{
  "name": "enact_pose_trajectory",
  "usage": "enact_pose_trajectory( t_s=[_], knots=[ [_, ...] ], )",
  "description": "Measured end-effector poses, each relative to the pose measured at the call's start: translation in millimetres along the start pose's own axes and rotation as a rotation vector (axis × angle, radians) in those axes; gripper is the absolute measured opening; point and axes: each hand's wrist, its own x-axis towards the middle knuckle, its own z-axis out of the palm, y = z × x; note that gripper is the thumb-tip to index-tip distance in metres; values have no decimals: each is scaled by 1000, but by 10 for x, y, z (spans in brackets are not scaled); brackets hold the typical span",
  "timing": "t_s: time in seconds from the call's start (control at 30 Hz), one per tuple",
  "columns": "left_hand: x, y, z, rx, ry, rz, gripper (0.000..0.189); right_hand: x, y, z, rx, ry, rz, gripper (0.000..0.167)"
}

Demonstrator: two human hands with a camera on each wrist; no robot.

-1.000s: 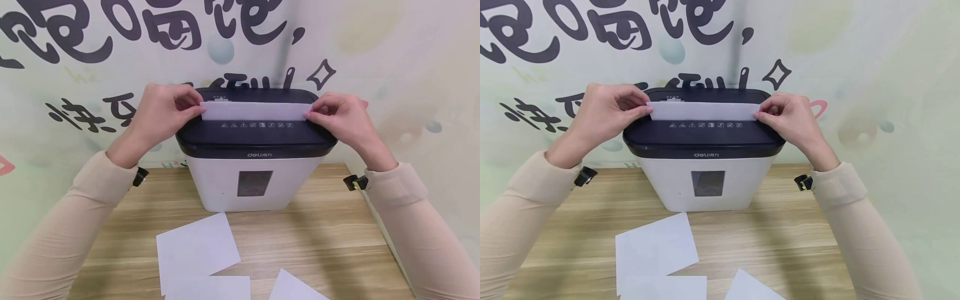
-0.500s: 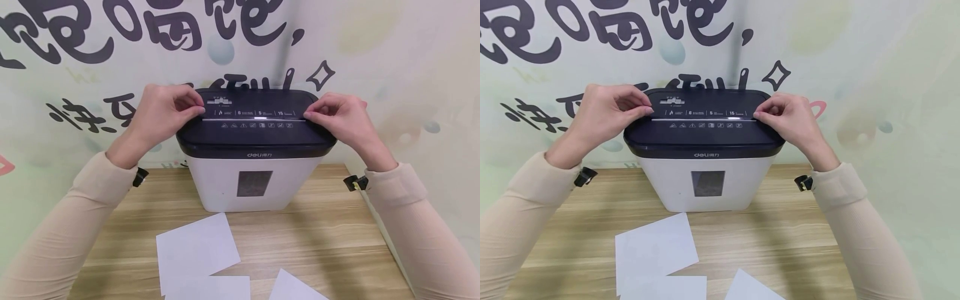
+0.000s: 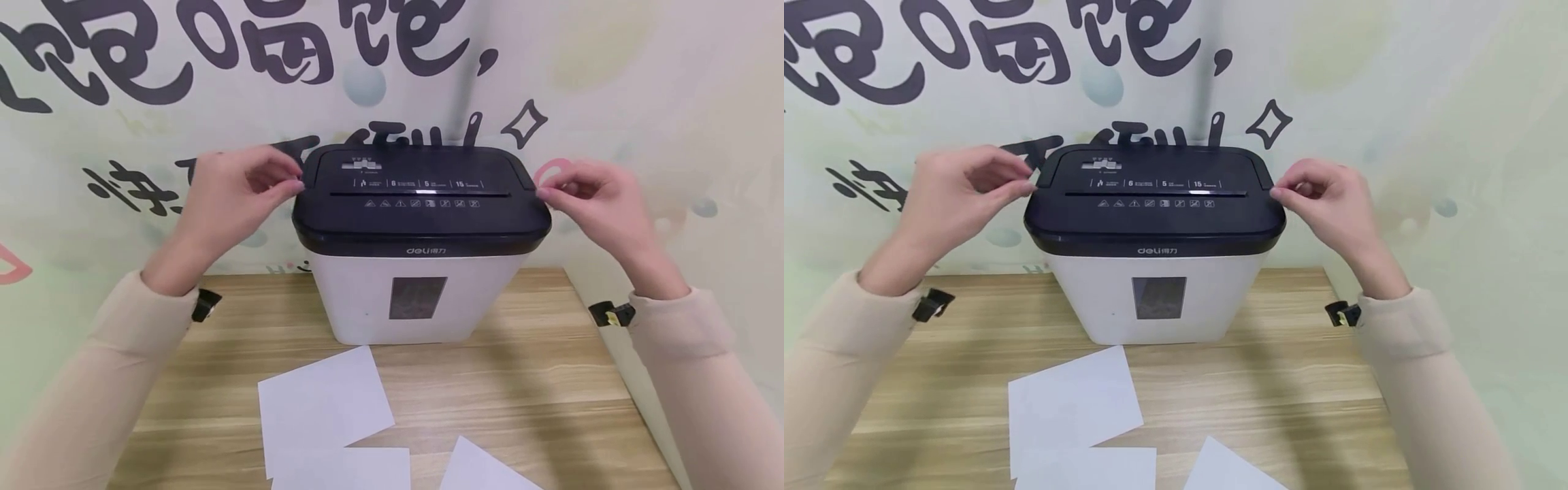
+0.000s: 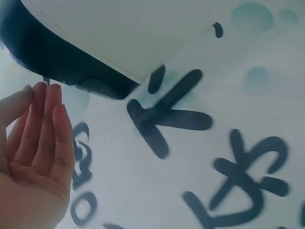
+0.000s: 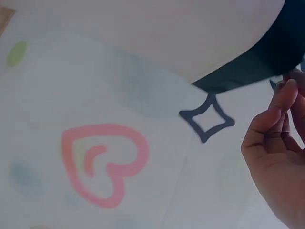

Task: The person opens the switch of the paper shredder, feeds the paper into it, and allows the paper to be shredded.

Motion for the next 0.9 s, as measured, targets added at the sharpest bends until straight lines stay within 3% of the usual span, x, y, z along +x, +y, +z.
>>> enact_pose_trajectory(
  t_s=[0.13, 0.37, 0.57, 0.73, 0.9],
  knots=[
    [-261, -181, -24, -30, 41, -31, 16, -194, 176, -109, -78, 6, 41, 13],
    [-656, -507, 28, -68, -6, -174, 21, -492, 437, -168, -174, -9, 167, 15],
    [-853, -610, 33, -82, -23, -226, 20, -582, 541, -90, -195, -52, 184, 14],
    [-1026, -673, 50, -96, -47, -256, 19, -661, 614, 22, -193, -112, 146, 8],
    [-1367, -781, 165, -112, -99, -333, 18, -873, 807, 209, -235, -204, 163, 9]
  ],
)
